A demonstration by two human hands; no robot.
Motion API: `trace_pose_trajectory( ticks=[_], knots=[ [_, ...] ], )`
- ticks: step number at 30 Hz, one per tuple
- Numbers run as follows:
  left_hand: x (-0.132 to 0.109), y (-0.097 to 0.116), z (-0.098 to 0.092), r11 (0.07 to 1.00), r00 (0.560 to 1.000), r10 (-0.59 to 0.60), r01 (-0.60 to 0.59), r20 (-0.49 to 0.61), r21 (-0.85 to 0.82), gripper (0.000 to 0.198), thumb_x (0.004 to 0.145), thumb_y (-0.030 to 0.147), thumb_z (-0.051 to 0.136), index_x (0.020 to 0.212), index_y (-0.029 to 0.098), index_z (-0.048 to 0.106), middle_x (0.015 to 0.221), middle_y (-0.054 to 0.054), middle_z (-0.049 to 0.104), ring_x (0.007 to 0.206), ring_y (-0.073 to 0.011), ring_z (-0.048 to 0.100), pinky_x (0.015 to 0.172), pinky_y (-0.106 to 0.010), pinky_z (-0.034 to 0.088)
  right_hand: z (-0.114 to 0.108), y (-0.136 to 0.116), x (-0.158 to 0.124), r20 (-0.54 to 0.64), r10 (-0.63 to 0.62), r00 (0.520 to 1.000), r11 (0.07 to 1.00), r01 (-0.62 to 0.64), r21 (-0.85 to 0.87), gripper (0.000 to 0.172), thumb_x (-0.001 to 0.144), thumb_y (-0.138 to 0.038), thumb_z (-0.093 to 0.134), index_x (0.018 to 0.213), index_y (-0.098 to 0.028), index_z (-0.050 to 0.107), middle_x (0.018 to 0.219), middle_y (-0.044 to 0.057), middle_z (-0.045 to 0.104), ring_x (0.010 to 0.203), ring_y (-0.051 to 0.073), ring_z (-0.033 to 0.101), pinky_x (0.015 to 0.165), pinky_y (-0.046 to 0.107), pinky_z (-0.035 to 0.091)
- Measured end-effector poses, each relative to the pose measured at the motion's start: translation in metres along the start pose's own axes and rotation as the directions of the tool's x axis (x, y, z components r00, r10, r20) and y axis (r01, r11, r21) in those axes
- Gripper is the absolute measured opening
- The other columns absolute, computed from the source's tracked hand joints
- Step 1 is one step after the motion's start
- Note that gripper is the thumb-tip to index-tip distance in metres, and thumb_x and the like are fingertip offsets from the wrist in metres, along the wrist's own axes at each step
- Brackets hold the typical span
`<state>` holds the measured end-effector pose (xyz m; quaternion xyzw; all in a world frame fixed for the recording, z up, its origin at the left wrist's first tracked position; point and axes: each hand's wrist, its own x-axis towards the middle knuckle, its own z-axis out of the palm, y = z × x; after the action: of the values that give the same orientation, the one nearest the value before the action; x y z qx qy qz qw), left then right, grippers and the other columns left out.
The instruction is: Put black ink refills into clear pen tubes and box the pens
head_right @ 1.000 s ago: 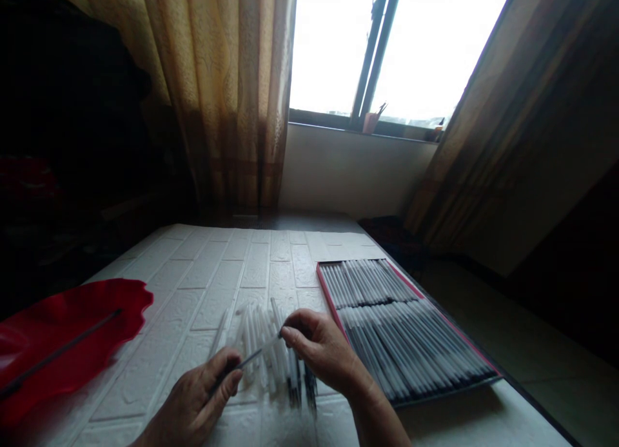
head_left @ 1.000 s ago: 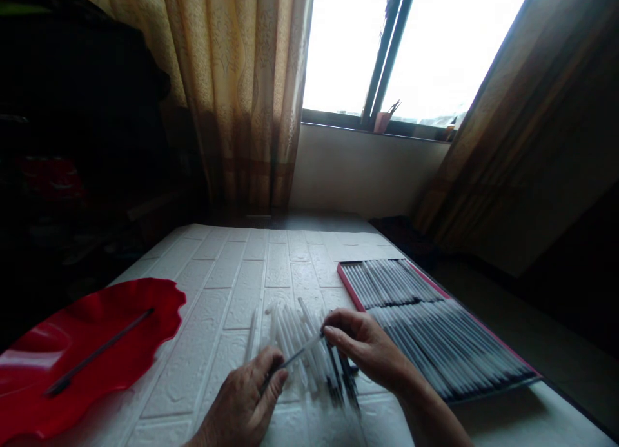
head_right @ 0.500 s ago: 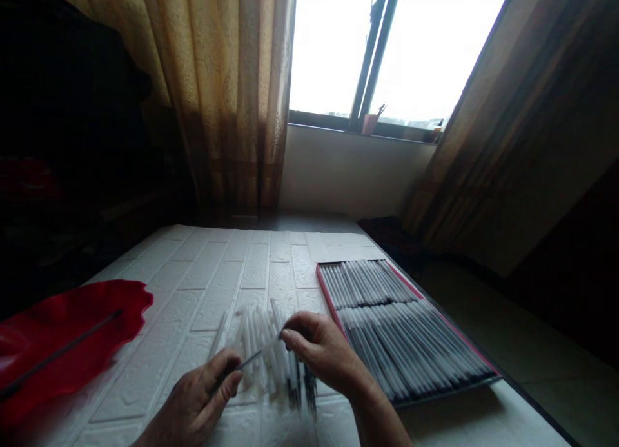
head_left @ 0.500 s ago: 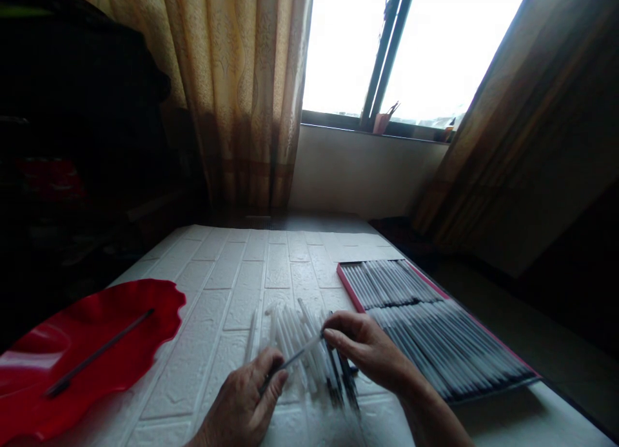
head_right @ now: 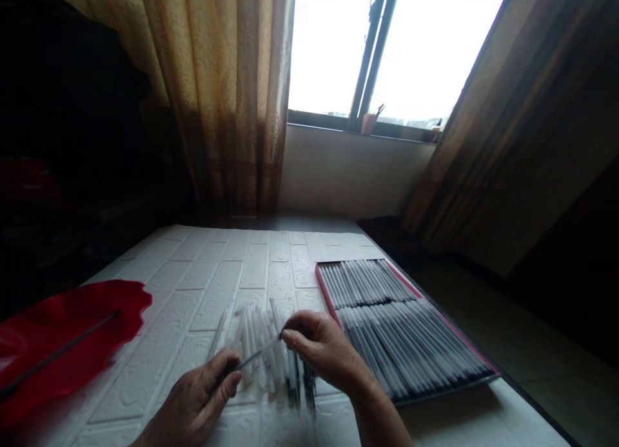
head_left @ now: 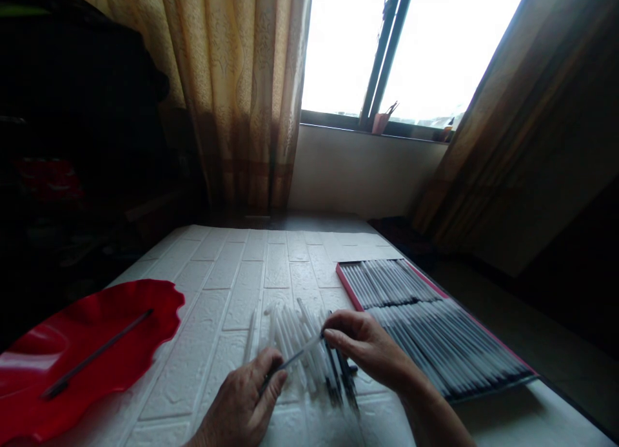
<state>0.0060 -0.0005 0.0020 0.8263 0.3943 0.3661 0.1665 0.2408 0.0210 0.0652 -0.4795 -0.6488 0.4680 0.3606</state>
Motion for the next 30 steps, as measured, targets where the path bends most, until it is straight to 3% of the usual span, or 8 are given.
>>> trace_pose_trajectory(
  ticks=[4,10,18,21,24,27,30],
  knots=[
    [0.000,-0.001,0.001,1.000,1.000,-0.005,0.005,0.008,-0.005,0.010,0.097,0.026,0.043,0.092,0.026,0.051,0.071,0.007,0.064,0.062,-0.0097,0.067,0.059,-0.014,0.046,-0.001,0.000,0.001,0.012,0.011,1.000,1.000,-0.011,-0.003,0.023,0.081,-0.038,0.061,0.081,-0.015,0.064,0.069,-0.002,0.056,0.058,0.010,0.045,0.052,0.021,0.036],
    [0.002,-0.002,0.000,1.000,1.000,-0.012,0.013,0.028,-0.006,0.012,0.097,0.027,0.042,0.089,0.026,0.050,0.069,0.007,0.063,0.059,-0.0096,0.066,0.057,-0.014,0.045,0.000,0.000,0.002,0.019,0.035,0.999,0.999,-0.035,-0.016,0.029,0.083,-0.042,0.060,0.071,-0.015,0.060,0.062,-0.003,0.052,0.055,0.009,0.042,0.051,0.021,0.033],
    [0.003,0.002,-0.001,1.000,0.997,-0.025,0.025,0.069,0.004,0.026,0.099,0.028,0.036,0.080,0.025,0.053,0.060,0.007,0.061,0.054,-0.0087,0.064,0.054,-0.014,0.043,-0.003,-0.001,0.000,0.012,0.036,0.999,0.999,-0.036,0.015,0.025,0.077,-0.039,0.063,0.082,-0.015,0.064,0.068,-0.002,0.055,0.058,0.010,0.046,0.054,0.022,0.038],
    [0.004,0.003,-0.002,1.000,0.996,-0.025,0.025,0.083,0.007,0.030,0.100,0.028,0.035,0.076,0.024,0.051,0.058,0.007,0.061,0.050,-0.0080,0.063,0.052,-0.013,0.042,-0.008,0.004,0.001,-0.024,0.021,1.000,1.000,-0.021,-0.018,0.025,0.077,-0.040,0.061,0.084,-0.016,0.065,0.069,-0.001,0.058,0.058,0.011,0.049,0.054,0.023,0.040],
    [0.003,0.003,-0.002,1.000,0.996,-0.027,0.026,0.083,0.014,0.028,0.099,0.028,0.035,0.077,0.024,0.052,0.058,0.007,0.061,0.051,-0.0083,0.063,0.053,-0.014,0.043,-0.016,0.011,0.001,-0.125,-0.012,0.992,0.988,-0.008,-0.156,0.025,0.081,-0.040,0.056,0.085,-0.017,0.067,0.072,0.001,0.063,0.062,0.014,0.055,0.058,0.025,0.043],
    [0.001,0.002,-0.002,1.000,0.996,-0.025,0.024,0.089,0.017,0.027,0.099,0.028,0.036,0.079,0.024,0.053,0.059,0.007,0.062,0.052,-0.0087,0.064,0.054,-0.014,0.044,-0.024,0.015,0.001,-0.249,-0.032,0.968,0.858,-0.101,-0.504,0.019,0.082,-0.032,0.056,0.084,-0.020,0.070,0.076,0.003,0.069,0.069,0.018,0.062,0.064,0.028,0.043],
    [0.001,0.002,-0.002,1.000,0.995,-0.017,0.016,0.098,0.014,0.027,0.099,0.029,0.035,0.078,0.025,0.052,0.059,0.007,0.061,0.052,-0.0089,0.064,0.053,-0.015,0.044,-0.027,0.013,-0.002,-0.274,0.002,0.962,0.575,-0.226,-0.787,0.016,0.084,-0.025,0.056,0.086,-0.023,0.072,0.087,0.006,0.072,0.078,0.022,0.065,0.067,0.030,0.041]
  ],
)
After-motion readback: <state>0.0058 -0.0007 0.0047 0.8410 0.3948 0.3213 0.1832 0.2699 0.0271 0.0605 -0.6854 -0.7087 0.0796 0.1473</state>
